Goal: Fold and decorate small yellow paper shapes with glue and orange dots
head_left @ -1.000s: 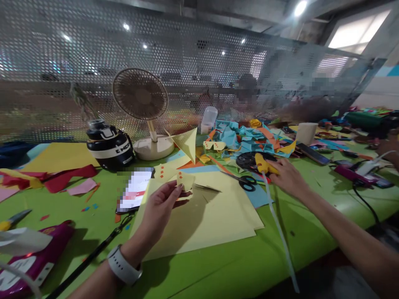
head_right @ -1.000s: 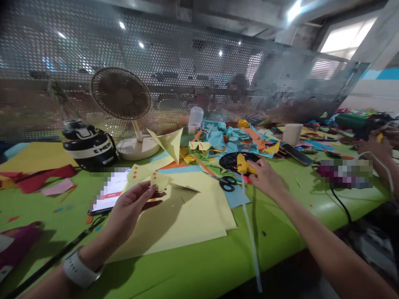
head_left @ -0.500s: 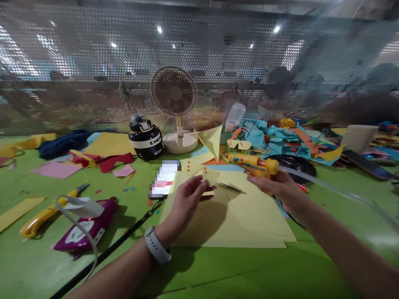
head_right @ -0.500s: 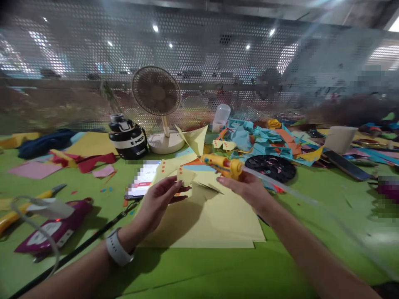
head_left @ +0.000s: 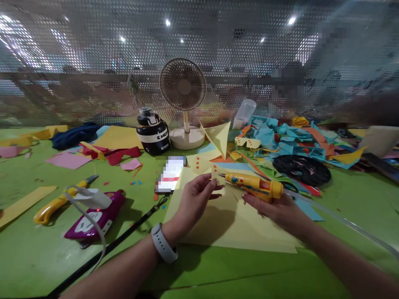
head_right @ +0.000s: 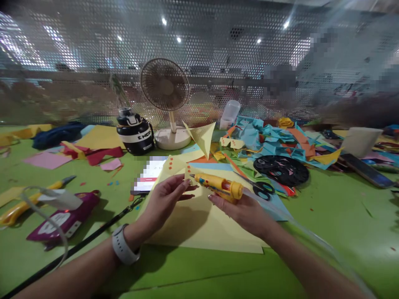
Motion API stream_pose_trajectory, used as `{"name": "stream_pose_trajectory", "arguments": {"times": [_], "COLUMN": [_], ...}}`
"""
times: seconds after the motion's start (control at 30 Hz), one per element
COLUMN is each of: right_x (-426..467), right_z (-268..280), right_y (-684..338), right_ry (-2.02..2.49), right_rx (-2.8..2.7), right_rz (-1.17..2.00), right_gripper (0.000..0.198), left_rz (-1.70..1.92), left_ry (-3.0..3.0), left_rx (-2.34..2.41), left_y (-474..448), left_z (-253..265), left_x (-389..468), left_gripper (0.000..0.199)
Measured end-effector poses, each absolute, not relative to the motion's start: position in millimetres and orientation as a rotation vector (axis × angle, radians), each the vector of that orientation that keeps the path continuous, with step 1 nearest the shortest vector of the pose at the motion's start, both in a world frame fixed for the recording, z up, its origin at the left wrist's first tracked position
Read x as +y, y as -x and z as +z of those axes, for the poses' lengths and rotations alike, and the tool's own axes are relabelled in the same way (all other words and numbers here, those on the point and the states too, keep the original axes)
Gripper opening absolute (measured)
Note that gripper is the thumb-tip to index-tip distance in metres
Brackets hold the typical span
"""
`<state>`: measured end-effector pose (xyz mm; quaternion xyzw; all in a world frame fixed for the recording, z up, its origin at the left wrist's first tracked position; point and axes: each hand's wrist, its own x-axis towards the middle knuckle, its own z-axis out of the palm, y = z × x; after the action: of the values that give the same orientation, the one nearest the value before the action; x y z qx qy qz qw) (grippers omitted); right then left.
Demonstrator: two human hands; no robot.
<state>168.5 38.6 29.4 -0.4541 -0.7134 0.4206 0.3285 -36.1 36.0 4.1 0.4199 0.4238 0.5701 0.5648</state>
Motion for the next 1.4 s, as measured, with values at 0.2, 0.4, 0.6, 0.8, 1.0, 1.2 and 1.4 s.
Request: {"name": "stream_pose_trajectory", "arguments": {"times": [0.2,0.4,0.6,0.8,1.0,1.2,1.4], "right_x": [36.8,37.3,38.0,37.6,38.4,39.5,40.4], "right_z": [31.8,29.0,27.6,28.4,28.1,25.1,22.9], "right_y": [-165.5,-166.1,-166.2,-165.6,-164.8,-165.9,-167.2], "right_ry": [1.212,1.257,1.222,1.238,1.197,1.218,1.208], "right_rx": [-1.944,-1.971,-1.979,-1.940,-1.922,-1.932,-1.949], "right_rz": [1.046,1.022,1.035,1.043,1.039,1.059,1.051], "right_gripper": [0.040,0.041,0.042,0.041,0.040,0.041,0.042], "left_rz": [1.322,1.312,1.316,1.316,1.306,1.300,1.305], "left_ry": [-1.036,-1.063,-1.076,-1.077,-1.081,-1.095,-1.108], "left_rx": [0.985,0.996,0.982,0.962,0.981,0.972,0.965], "left_y": [36.9,36.6,36.8,37.2,36.9,37.3,38.1], "left_z": [4.6,6.0,4.5,2.7,4.1,3.1,2.3], "left_x": [35.1,34.4,34.9,34.6,33.7,34.2,34.7], "left_gripper": [0.023,0.024,0.026,0.023,0.025,0.026,0.025]}}
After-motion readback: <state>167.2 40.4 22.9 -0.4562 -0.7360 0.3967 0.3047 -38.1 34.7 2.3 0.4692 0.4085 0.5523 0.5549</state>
